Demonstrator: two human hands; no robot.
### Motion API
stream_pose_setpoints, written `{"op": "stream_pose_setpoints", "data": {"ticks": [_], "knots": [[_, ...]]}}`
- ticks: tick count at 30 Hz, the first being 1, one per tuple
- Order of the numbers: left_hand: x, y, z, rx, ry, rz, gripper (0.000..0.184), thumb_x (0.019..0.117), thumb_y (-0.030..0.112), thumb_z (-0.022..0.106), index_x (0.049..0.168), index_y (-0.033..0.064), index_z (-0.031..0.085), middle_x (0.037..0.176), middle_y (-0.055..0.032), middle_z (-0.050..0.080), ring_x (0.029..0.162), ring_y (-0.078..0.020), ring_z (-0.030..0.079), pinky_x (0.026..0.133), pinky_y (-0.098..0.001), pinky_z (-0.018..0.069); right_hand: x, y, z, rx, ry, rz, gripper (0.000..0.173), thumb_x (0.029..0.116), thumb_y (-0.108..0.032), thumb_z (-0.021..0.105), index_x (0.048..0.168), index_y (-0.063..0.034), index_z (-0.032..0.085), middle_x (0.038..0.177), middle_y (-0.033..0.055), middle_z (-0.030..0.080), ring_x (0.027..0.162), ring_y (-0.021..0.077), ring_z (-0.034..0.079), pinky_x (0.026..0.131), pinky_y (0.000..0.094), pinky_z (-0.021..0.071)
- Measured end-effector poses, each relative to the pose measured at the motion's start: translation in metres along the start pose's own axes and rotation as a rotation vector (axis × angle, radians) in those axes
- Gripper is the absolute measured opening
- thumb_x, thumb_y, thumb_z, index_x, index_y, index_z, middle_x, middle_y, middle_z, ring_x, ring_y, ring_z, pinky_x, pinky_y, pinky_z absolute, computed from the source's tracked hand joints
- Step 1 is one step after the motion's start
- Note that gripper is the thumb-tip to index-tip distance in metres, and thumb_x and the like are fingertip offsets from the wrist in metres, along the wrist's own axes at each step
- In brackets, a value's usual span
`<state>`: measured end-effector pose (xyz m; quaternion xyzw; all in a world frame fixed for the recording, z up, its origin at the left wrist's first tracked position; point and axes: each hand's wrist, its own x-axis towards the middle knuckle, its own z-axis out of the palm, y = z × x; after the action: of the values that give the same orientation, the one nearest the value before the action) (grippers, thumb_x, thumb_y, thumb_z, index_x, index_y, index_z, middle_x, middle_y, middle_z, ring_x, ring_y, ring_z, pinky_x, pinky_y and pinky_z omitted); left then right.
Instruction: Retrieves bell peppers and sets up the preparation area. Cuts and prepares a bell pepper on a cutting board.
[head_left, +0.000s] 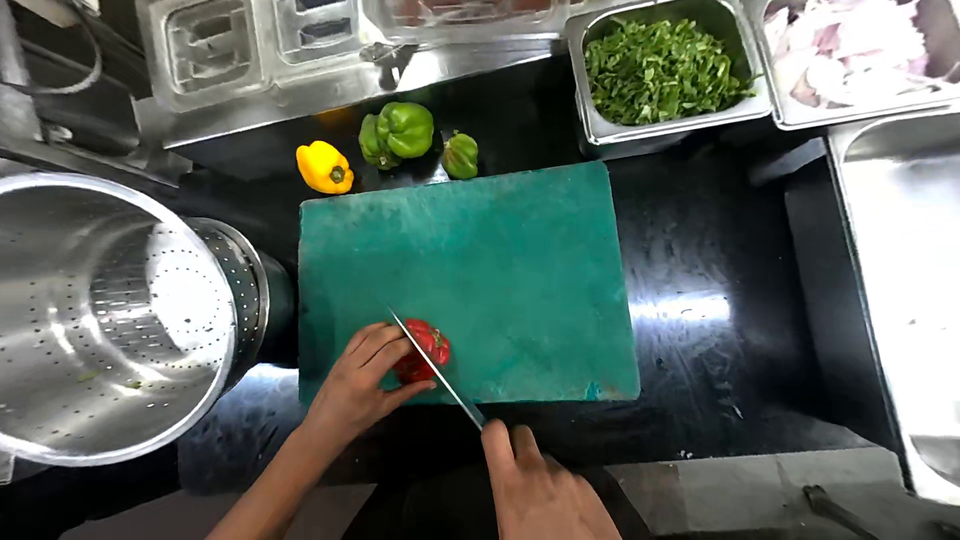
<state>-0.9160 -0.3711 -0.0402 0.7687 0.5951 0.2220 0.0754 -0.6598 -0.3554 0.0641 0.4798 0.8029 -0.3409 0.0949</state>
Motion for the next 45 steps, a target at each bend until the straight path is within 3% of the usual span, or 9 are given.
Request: {"op": "stream_pose_setpoints", "data": {"ticks": [8,14,16,19,23,27,32,38,45], "knots": [[0.004,-0.001,-0.003,-0.082,-0.031,-0.072,0.047,0.0845,0.051,0.076,0.107,0.0102,0.069,0.113,-0.0065,0.068,0.119,-0.0174,0.061,0.106,-0.0298,0.0463,0.024,-0.012,0.005,-0.082,-0.086,0.075,0.030,0.0951,-0.001,0.059,0.124,-0.0095,0.061,0.090,0.0176,0.067,0.059,0.0297,0.069,0.049,0.0385,0.0554],[0.004,-0.006,0.000,-0.129,-0.045,-0.070,0.049,0.0810,0.050,0.079,0.110,0.0117,0.069,0.113,-0.0039,0.069,0.120,-0.0163,0.059,0.107,-0.0273,0.0448,0.068,-0.026,0.004,-0.044,-0.364,0.127,0.040,0.1050,-0.003,0.041,0.144,-0.0117,0.043,0.108,0.0196,0.065,0.083,0.0333,0.073,0.068,0.0413,0.0585],[0.005,-0.006,0.000,-0.121,-0.046,-0.073,0.048,0.0804,0.051,0.079,0.108,0.0125,0.070,0.111,-0.0025,0.069,0.119,-0.0158,0.060,0.107,-0.0271,0.0446,0.058,-0.023,0.006,-0.082,-0.279,0.110,0.037,0.1034,-0.003,0.045,0.140,-0.0116,0.048,0.101,0.0184,0.066,0.076,0.0313,0.072,0.063,0.0393,0.0580],[0.006,-0.005,0.000,-0.124,-0.029,-0.078,0.047,0.0810,0.051,0.079,0.109,0.0140,0.069,0.111,0.0000,0.069,0.119,-0.0136,0.060,0.109,-0.0277,0.0434,0.033,-0.015,0.013,-0.174,-0.020,0.077,0.030,0.0936,-0.001,0.061,0.122,-0.0097,0.064,0.083,0.0163,0.067,0.056,0.0274,0.068,0.047,0.0360,0.0544],[0.002,0.000,0.003,-0.130,-0.009,-0.079,0.048,0.0828,0.049,0.078,0.112,0.0126,0.068,0.115,-0.0021,0.069,0.121,-0.0157,0.059,0.110,-0.0282,0.0426,0.023,-0.012,0.020,-0.235,0.060,0.071,0.028,0.0901,0.000,0.064,0.116,-0.0097,0.066,0.079,0.0148,0.066,0.052,0.0257,0.067,0.044,0.0341,0.0528],[0.001,0.001,0.005,-0.158,0.013,-0.101,0.049,0.0826,0.048,0.078,0.114,0.0111,0.070,0.117,-0.0032,0.069,0.122,-0.0179,0.059,0.109,-0.0304,0.0439,0.030,-0.018,0.010,-0.213,-0.167,0.129,0.033,0.1005,-0.002,0.051,0.132,-0.0090,0.055,0.094,0.0173,0.067,0.067,0.0293,0.071,0.056,0.0373,0.0567],[0.001,0.000,0.007,-0.181,0.021,-0.097,0.050,0.0807,0.047,0.079,0.113,0.0098,0.071,0.116,-0.0042,0.070,0.121,-0.0198,0.061,0.109,-0.0327,0.0450,0.038,-0.025,0.000,-0.211,-0.377,0.198,0.041,0.1056,-0.003,0.039,0.145,-0.0106,0.041,0.109,0.0197,0.064,0.083,0.0331,0.073,0.068,0.0411,0.0583],[0.002,0.001,0.005,-0.265,0.002,-0.174,0.051,0.0738,0.040,0.086,0.112,0.0077,0.074,0.119,-0.0079,0.071,0.121,-0.0250,0.062,0.105,-0.0401,0.0491,0.044,-0.029,0.002,-0.208,-0.438,0.225,0.046,0.1070,-0.003,0.036,0.152,-0.0111,0.032,0.117,0.0219,0.062,0.092,0.0360,0.072,0.076,0.0448,0.0585],[0.001,0.001,0.002,-0.284,0.006,-0.168,0.052,0.0752,0.037,0.087,0.115,0.0060,0.072,0.120,-0.0093,0.070,0.122,-0.0257,0.062,0.106,-0.0407,0.0488,0.048,-0.027,0.008,-0.212,-0.433,0.215,0.041,0.1080,-0.003,0.034,0.149,-0.0086,0.034,0.118,0.0213,0.063,0.102,0.0369,0.070,0.081,0.0451,0.0575]]}}
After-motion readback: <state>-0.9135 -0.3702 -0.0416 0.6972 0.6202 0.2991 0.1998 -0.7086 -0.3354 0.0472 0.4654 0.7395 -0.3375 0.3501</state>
